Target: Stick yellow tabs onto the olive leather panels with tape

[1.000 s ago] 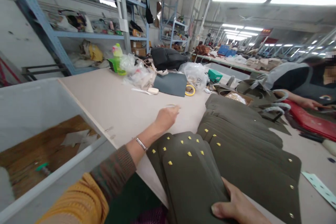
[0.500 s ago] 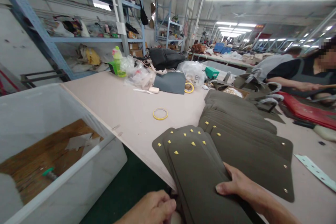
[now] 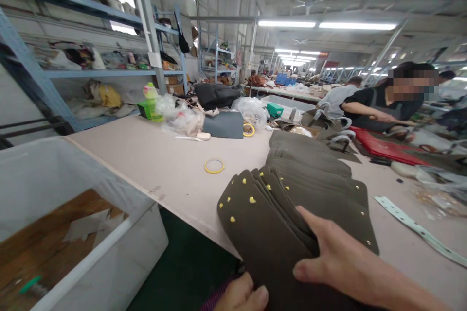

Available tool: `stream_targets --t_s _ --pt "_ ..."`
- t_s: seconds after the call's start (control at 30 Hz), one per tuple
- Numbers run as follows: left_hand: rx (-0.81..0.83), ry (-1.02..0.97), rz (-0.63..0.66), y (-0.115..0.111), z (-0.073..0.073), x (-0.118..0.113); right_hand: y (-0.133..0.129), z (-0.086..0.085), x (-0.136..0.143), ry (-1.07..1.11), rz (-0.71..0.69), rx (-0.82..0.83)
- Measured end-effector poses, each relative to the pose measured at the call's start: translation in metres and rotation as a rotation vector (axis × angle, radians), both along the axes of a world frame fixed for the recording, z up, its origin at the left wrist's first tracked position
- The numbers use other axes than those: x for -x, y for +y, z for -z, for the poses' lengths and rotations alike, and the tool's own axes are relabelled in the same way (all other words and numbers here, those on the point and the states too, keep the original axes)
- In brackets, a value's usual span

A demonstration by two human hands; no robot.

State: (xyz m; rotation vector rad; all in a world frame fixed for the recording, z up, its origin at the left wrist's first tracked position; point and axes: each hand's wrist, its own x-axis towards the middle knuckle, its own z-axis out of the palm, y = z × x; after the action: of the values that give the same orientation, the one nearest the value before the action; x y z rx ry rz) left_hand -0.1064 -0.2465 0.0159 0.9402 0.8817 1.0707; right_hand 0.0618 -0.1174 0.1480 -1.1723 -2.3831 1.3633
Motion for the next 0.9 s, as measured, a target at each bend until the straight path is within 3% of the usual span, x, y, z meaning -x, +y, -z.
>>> stream_targets --t_s 0.1,0.17,0.23,0.27,0.33,0.37,0.4,0.47,0.6,0.7,0.83,0.9 --pt "-0.106 0.152 0.016 0.022 -0.020 -0.011 0.014 -0.033 -0.015 -0.154 0.018 -0.307" --pt "-0.260 0.351 0.088 0.035 -0.022 -0.021 0.021 -0.037 -0.022 -0.311 0.038 -0.527" --pt "-0.579 0.586 0.094 0.040 -0.017 -0.030 0.024 -0.023 -0.025 -0.427 0.018 -0.672" --pt "-0.796 0.700 0.032 0.041 -0.015 -0.033 0.025 -0.011 -0.026 -0.458 -0.015 -0.694" --pt "-1.186 0.926 -0.218 0.040 -0.015 -0.035 0.024 0.016 -0.027 -0.470 -0.085 -0.674" --pt "-1.295 1.052 -0.344 0.041 -0.019 -0.034 0.024 0.028 -0.028 -0.460 -0.108 -0.654" --pt "-1.308 1.193 -0.430 0.043 -0.026 -0.032 0.025 0.037 -0.029 -0.447 -0.124 -0.639" --pt "-1.154 1.460 -0.442 0.057 -0.045 -0.029 0.027 0.046 -0.030 -0.430 -0.144 -0.633" --pt "-0.956 1.720 -0.204 0.105 -0.082 -0.030 0.034 0.035 -0.026 -0.511 -0.139 -0.679" --pt "-0.869 1.787 0.013 0.134 -0.095 -0.035 0.039 0.023 -0.031 -0.553 -0.086 -0.709" --pt "-0.815 1.810 0.142 0.148 -0.098 -0.035 0.049 0.029 -0.090 -0.278 0.085 -0.698" --pt "-0.800 1.817 0.154 0.149 -0.097 -0.033 0.055 0.048 -0.135 -0.042 0.366 -0.633"
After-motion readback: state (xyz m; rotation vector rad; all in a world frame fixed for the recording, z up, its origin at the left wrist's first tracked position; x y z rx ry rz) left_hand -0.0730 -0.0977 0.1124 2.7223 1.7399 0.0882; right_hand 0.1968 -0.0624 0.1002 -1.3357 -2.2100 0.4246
